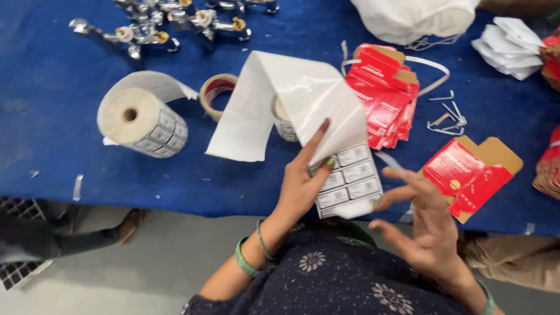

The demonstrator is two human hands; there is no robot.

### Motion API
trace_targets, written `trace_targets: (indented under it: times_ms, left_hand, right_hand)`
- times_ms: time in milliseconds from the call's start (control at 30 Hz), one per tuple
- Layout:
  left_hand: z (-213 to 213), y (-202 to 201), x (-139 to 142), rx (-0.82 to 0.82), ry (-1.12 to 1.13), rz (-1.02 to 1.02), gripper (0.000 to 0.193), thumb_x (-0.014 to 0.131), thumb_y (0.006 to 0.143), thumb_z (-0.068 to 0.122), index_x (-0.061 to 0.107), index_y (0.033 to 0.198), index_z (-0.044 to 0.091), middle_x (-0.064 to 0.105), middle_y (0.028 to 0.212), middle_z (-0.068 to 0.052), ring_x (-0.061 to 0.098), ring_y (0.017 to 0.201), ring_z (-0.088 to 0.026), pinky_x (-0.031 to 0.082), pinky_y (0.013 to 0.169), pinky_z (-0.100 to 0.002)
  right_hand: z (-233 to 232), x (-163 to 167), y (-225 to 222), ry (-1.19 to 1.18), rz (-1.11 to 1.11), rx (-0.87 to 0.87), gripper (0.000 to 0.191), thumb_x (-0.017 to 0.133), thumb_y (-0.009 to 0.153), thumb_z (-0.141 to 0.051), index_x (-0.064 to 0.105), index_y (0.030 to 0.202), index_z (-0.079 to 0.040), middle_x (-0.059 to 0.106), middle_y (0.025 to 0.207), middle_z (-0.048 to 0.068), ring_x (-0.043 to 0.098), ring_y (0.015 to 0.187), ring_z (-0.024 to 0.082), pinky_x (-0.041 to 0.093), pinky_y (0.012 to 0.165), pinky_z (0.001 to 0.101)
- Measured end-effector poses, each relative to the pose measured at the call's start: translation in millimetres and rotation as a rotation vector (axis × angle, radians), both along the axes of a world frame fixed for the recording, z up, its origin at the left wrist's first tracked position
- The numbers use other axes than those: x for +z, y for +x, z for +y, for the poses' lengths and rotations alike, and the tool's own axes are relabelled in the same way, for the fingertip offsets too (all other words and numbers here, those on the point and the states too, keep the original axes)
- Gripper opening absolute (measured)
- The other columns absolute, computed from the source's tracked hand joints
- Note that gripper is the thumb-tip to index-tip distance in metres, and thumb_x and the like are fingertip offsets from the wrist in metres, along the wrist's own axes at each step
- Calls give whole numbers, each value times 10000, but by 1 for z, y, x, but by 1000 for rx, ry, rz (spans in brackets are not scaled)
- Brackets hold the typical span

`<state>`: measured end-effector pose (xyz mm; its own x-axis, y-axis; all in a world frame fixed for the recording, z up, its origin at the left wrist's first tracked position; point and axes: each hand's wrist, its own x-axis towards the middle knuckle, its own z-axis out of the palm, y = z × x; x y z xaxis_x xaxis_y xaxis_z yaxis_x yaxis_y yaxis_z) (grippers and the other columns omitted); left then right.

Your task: The person repeatedly picks up small red boxes, peels labels from a roll, and sticks them onto the boxes. The person then places the labeled boxes into a pile on the table.

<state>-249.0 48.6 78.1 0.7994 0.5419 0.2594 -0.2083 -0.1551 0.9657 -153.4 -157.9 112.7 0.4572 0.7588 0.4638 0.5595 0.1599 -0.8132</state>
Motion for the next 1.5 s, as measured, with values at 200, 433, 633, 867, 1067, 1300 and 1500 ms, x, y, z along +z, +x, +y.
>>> trace_targets:
  times_ms: [200, 433, 633, 867, 1067, 1300, 1500]
  left_hand:
    - [-10, 5, 10, -176, -99, 171, 665, 593, 964, 58, 454, 1596, 211, 705, 1307, -193, 584, 1108, -114, 520, 997, -276]
    - [-11, 5, -4, -238, -252, -77, 591, 588, 990, 3, 460, 1564, 62, 625, 1409, -64, 550, 1233, -91, 478, 1044, -247]
    - [-1, -2, -17, -250, -470, -77, 406, 596, 1024, 13, 587, 1430, -4, 647, 1430, -83, 650, 1157, -130, 549, 977, -272]
    - [-2, -4, 8, -338, -206, 62, 630, 622, 966, 11, 471, 1570, 106, 698, 1305, -126, 610, 1160, -104, 502, 1012, -262]
    - [-7, -3, 17, -277, -115, 100, 720, 624, 950, 27, 383, 1615, 162, 707, 1310, -131, 623, 1167, -127, 500, 1022, -279]
    - [-4, -6, 10, -308, -60, 26, 767, 624, 966, 14, 327, 1664, 123, 643, 1448, -166, 604, 1285, -178, 474, 1098, -303]
    - [-14, 2, 8, -246, -376, -159, 1180, 809, 820, 75, -4, 1674, 123, 419, 1614, -112, 515, 1420, -233, 473, 1147, -370]
  right_hand:
    - [27, 25, 2, -227, -387, 216, 798, 833, 745, -118, 388, 1405, -77, 689, 939, 22, 576, 1237, 278, 252, 1236, 631]
    - [48, 21, 6, 28, -623, -115, 768, 836, 787, -220, 362, 1368, -55, 523, 1315, 285, 464, 1326, 429, 331, 1182, 578]
    - [22, -2, 29, -109, 0, -308, 928, 726, 916, -15, 139, 1635, -44, 621, 1390, 205, 611, 1227, 301, 467, 1083, 475]
    - [16, -38, 20, 84, 69, -256, 876, 688, 934, 76, 178, 1615, -130, 561, 1421, 223, 713, 964, 188, 635, 812, 300]
    - [13, -35, 23, 53, -230, -290, 838, 703, 934, 62, 228, 1594, -137, 643, 1341, 237, 736, 934, 193, 613, 803, 309]
    - [12, -32, 22, 41, -120, -234, 847, 690, 934, 70, 206, 1602, -124, 602, 1389, 271, 730, 944, 186, 629, 807, 310]
    - [10, -35, 13, 94, 94, -185, 848, 681, 931, 77, 208, 1607, -115, 540, 1431, 273, 704, 946, 190, 633, 808, 312]
